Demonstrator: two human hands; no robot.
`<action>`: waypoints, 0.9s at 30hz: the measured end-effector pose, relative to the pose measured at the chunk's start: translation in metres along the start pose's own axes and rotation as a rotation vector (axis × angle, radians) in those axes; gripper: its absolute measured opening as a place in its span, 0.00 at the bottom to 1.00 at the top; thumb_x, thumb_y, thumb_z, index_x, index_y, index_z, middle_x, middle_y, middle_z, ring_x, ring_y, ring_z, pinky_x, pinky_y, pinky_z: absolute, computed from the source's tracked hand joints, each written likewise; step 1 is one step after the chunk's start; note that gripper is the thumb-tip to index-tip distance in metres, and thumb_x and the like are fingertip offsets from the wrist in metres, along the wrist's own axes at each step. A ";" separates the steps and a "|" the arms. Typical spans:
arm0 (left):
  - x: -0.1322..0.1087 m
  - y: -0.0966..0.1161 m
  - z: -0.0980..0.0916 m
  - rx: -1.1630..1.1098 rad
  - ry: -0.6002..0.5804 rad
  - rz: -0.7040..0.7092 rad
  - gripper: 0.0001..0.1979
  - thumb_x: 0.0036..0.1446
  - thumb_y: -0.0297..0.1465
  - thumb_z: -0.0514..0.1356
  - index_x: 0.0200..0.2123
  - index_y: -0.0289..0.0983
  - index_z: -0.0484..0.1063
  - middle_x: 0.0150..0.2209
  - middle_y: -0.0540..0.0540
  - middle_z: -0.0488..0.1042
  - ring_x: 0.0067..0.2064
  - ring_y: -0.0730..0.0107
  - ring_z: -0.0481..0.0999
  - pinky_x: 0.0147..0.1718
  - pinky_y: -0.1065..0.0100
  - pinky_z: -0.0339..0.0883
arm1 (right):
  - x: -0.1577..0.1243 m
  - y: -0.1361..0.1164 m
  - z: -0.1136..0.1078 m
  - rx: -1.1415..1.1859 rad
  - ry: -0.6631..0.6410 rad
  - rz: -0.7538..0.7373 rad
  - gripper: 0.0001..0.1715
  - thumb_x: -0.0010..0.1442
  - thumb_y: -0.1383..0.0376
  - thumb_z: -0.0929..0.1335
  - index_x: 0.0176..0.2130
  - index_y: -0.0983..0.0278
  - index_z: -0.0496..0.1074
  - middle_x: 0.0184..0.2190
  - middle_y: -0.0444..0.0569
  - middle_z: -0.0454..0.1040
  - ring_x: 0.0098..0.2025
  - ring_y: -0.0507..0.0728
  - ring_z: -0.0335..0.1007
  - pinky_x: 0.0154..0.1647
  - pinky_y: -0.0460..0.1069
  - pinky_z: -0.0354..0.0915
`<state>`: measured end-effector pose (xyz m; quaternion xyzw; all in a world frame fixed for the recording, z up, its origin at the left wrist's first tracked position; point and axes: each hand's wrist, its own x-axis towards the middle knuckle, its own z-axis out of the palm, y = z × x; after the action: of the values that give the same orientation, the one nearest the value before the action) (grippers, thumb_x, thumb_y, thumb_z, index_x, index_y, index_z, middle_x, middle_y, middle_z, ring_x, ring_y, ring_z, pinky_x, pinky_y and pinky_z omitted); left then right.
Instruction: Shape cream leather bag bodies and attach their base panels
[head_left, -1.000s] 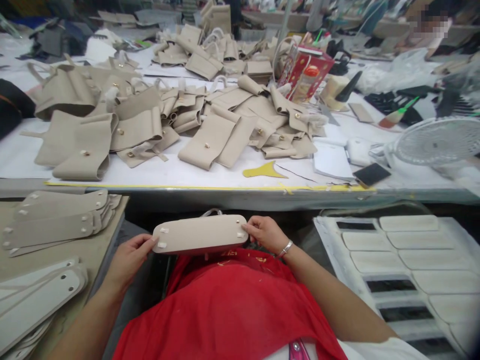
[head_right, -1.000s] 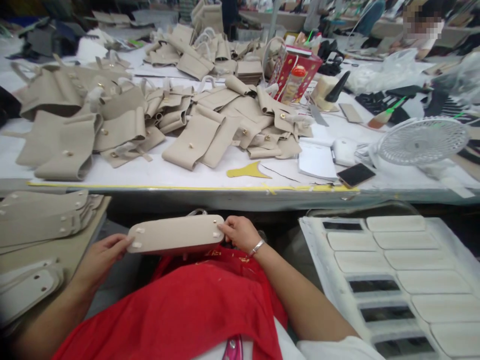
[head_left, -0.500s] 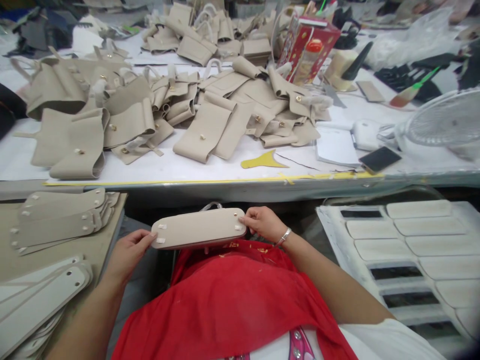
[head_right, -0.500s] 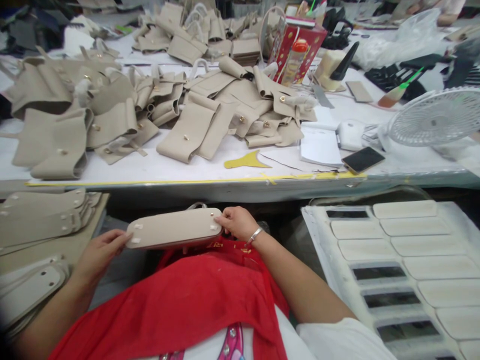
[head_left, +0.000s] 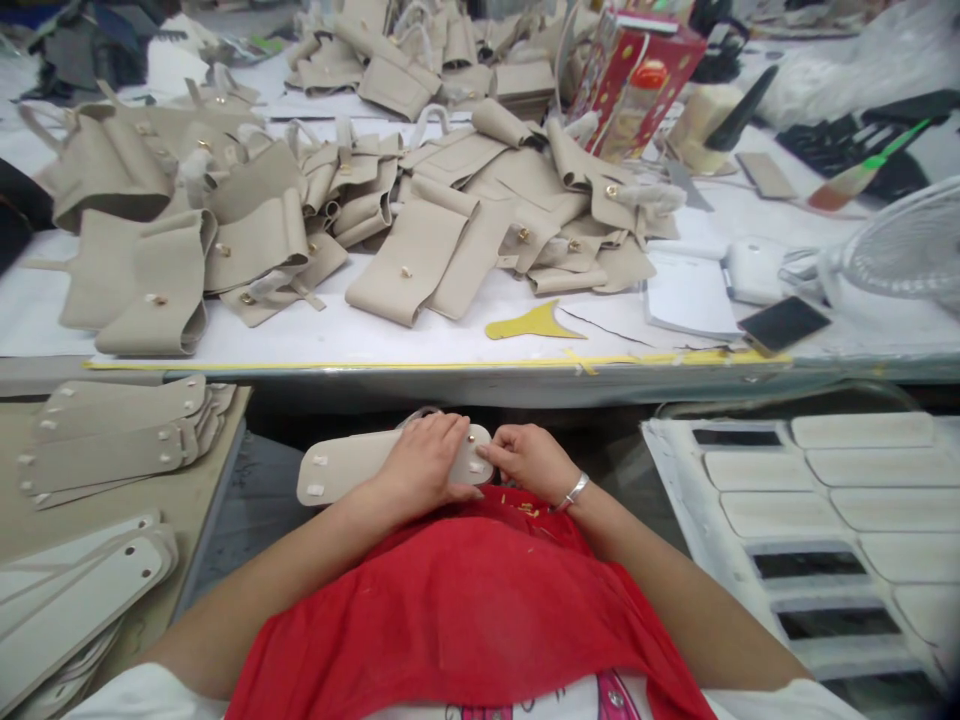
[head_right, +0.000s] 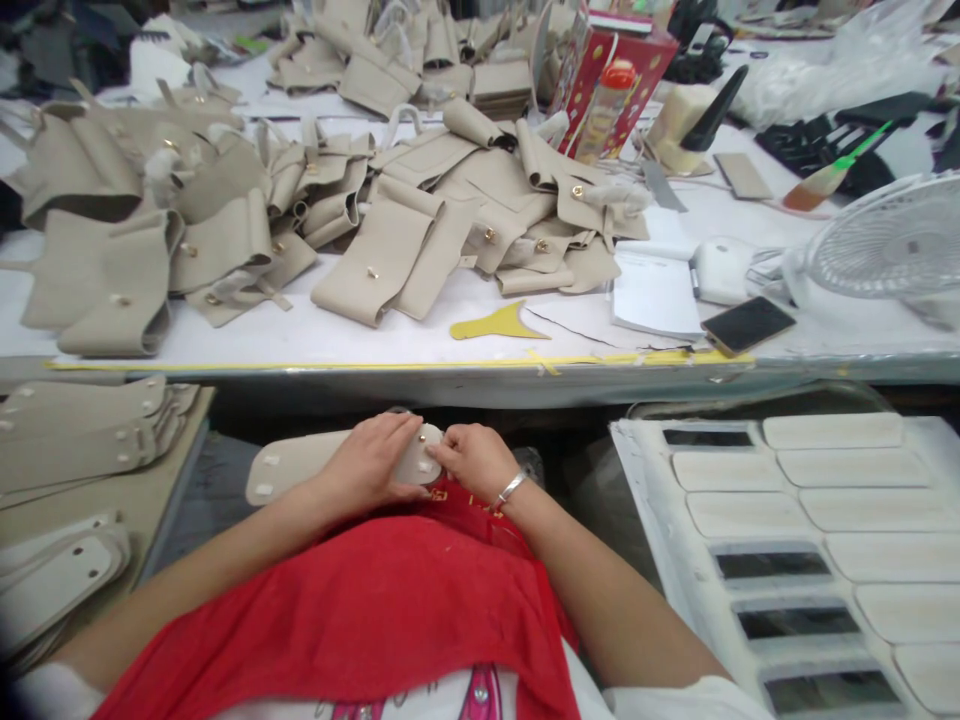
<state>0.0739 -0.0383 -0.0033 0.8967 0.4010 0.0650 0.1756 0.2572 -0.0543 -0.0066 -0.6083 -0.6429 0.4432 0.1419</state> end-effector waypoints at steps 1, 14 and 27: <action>0.004 0.001 0.001 -0.001 -0.017 -0.005 0.41 0.36 0.46 0.66 0.52 0.32 0.60 0.50 0.33 0.65 0.51 0.48 0.64 0.50 0.52 0.58 | 0.000 0.001 -0.001 -0.002 -0.004 -0.004 0.19 0.56 0.55 0.64 0.22 0.65 0.68 0.16 0.44 0.70 0.19 0.48 0.61 0.21 0.43 0.52; 0.013 -0.005 0.008 -0.158 -0.018 0.011 0.32 0.39 0.42 0.65 0.47 0.35 0.62 0.44 0.38 0.67 0.48 0.52 0.65 0.48 0.55 0.60 | 0.007 0.003 -0.009 0.006 -0.078 0.003 0.17 0.56 0.57 0.64 0.22 0.65 0.68 0.17 0.44 0.70 0.19 0.48 0.61 0.20 0.43 0.50; 0.007 -0.003 0.010 -0.125 0.010 0.029 0.33 0.41 0.40 0.64 0.50 0.34 0.61 0.47 0.37 0.66 0.49 0.52 0.64 0.48 0.56 0.60 | 0.004 -0.002 -0.008 -0.204 -0.018 -0.031 0.18 0.56 0.56 0.64 0.23 0.64 0.69 0.20 0.46 0.72 0.22 0.50 0.63 0.23 0.44 0.49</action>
<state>0.0792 -0.0334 -0.0138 0.8894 0.3839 0.0971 0.2284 0.2610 -0.0475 -0.0023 -0.6055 -0.6954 0.3786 0.0804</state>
